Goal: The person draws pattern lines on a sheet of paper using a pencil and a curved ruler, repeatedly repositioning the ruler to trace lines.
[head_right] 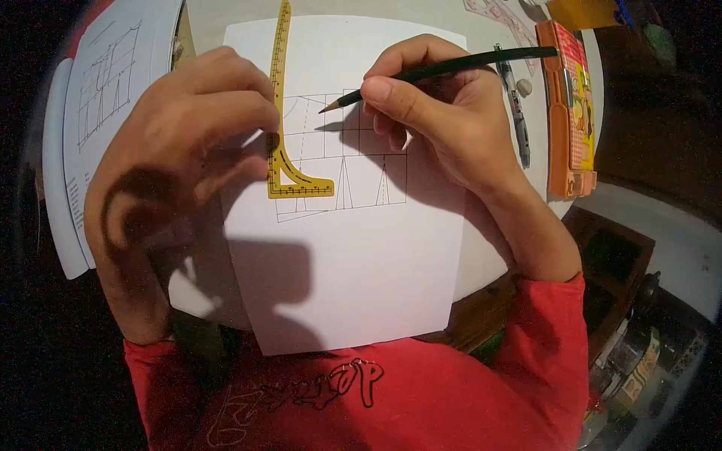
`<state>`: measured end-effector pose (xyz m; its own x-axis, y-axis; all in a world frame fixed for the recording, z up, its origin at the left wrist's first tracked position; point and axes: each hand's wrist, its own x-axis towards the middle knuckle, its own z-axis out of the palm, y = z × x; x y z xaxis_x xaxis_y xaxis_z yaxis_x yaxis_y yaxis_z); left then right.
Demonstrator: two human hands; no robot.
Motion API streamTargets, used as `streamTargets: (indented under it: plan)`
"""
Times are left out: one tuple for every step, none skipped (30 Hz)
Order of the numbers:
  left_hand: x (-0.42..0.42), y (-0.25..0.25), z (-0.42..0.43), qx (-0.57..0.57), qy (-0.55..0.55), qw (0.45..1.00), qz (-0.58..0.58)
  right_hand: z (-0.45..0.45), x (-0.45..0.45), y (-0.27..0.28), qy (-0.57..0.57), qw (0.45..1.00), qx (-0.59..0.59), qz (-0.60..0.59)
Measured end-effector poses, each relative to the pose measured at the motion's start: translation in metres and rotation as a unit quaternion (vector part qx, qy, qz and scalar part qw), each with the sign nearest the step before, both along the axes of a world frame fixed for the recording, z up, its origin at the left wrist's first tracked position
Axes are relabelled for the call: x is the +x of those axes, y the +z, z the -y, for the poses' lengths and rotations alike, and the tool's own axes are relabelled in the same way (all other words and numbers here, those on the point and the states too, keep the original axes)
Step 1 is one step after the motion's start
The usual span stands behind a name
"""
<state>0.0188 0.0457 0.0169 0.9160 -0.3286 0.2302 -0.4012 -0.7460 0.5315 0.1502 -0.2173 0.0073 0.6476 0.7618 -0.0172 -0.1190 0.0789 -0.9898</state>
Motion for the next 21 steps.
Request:
streamTargets:
  plan:
    - [-0.001,0.004,-0.001,0.006,-0.015,1.000,-0.015,0.000,0.001,0.001,0.004,1.000,0.005,-0.011]
    - [-0.001,0.006,-0.002,0.012,-0.029,0.999,-0.029,-0.001,0.002,0.001,0.007,1.000,0.007,-0.016]
    - [-0.001,0.006,-0.001,0.012,-0.029,0.999,-0.028,-0.001,0.003,0.002,0.009,1.000,0.010,-0.021]
    - [0.000,0.006,0.000,0.021,-0.030,0.999,-0.036,-0.002,0.004,0.001,0.008,1.000,0.014,-0.027]
    - [0.002,0.006,0.000,0.030,-0.032,0.998,-0.043,-0.003,0.004,0.001,0.007,0.999,0.017,-0.032]
    - [0.003,0.006,0.001,0.039,-0.033,0.997,-0.050,-0.003,0.005,0.000,0.006,0.999,0.021,-0.038]
    - [0.004,0.006,0.002,0.047,-0.035,0.997,-0.056,-0.003,0.006,0.000,0.004,0.999,0.025,-0.043]
    - [0.004,0.006,0.003,0.046,-0.036,0.997,-0.056,-0.004,0.005,0.000,0.003,0.999,0.024,-0.042]
    - [0.004,0.006,0.003,0.045,-0.034,0.997,-0.045,-0.005,0.004,-0.001,-0.001,0.999,0.016,-0.030]
    - [0.004,0.005,0.003,0.043,-0.033,0.998,-0.035,-0.006,0.003,-0.001,-0.005,1.000,0.008,-0.018]
    - [0.003,0.005,0.004,0.041,-0.031,0.998,-0.025,-0.007,0.003,-0.002,-0.010,1.000,0.000,-0.006]
    - [0.003,0.005,0.004,0.039,-0.029,0.999,-0.015,-0.007,0.003,-0.002,-0.014,1.000,-0.008,0.006]
    - [0.003,0.004,0.005,0.038,-0.029,0.999,-0.015,-0.006,0.003,-0.002,-0.014,1.000,-0.008,0.006]
    - [0.003,0.004,0.007,0.041,-0.024,0.999,-0.013,-0.006,0.004,-0.002,-0.009,1.000,0.002,-0.002]
    - [0.003,0.003,0.009,0.044,-0.020,0.999,-0.012,-0.005,0.005,-0.002,-0.005,1.000,0.012,-0.011]
    - [0.003,0.003,0.011,0.047,-0.015,0.999,-0.012,-0.004,0.005,-0.002,0.000,1.000,0.023,-0.020]
    - [0.003,0.003,0.012,0.050,-0.010,0.999,-0.011,-0.004,0.006,-0.003,0.005,0.999,0.033,-0.029]
    - [0.004,0.003,0.013,0.050,-0.010,0.999,-0.012,-0.003,0.006,-0.003,0.005,0.999,0.033,-0.030]
    - [0.004,0.005,0.014,0.049,-0.010,0.999,-0.013,-0.003,0.005,-0.002,0.002,0.999,0.028,-0.031]
    - [0.005,0.006,0.014,0.047,-0.009,0.999,-0.015,-0.004,0.006,0.000,-0.001,0.999,0.022,-0.032]
    - [0.006,0.007,0.014,0.046,-0.009,0.999,-0.015,-0.004,0.005,0.001,-0.004,0.999,0.018,-0.033]
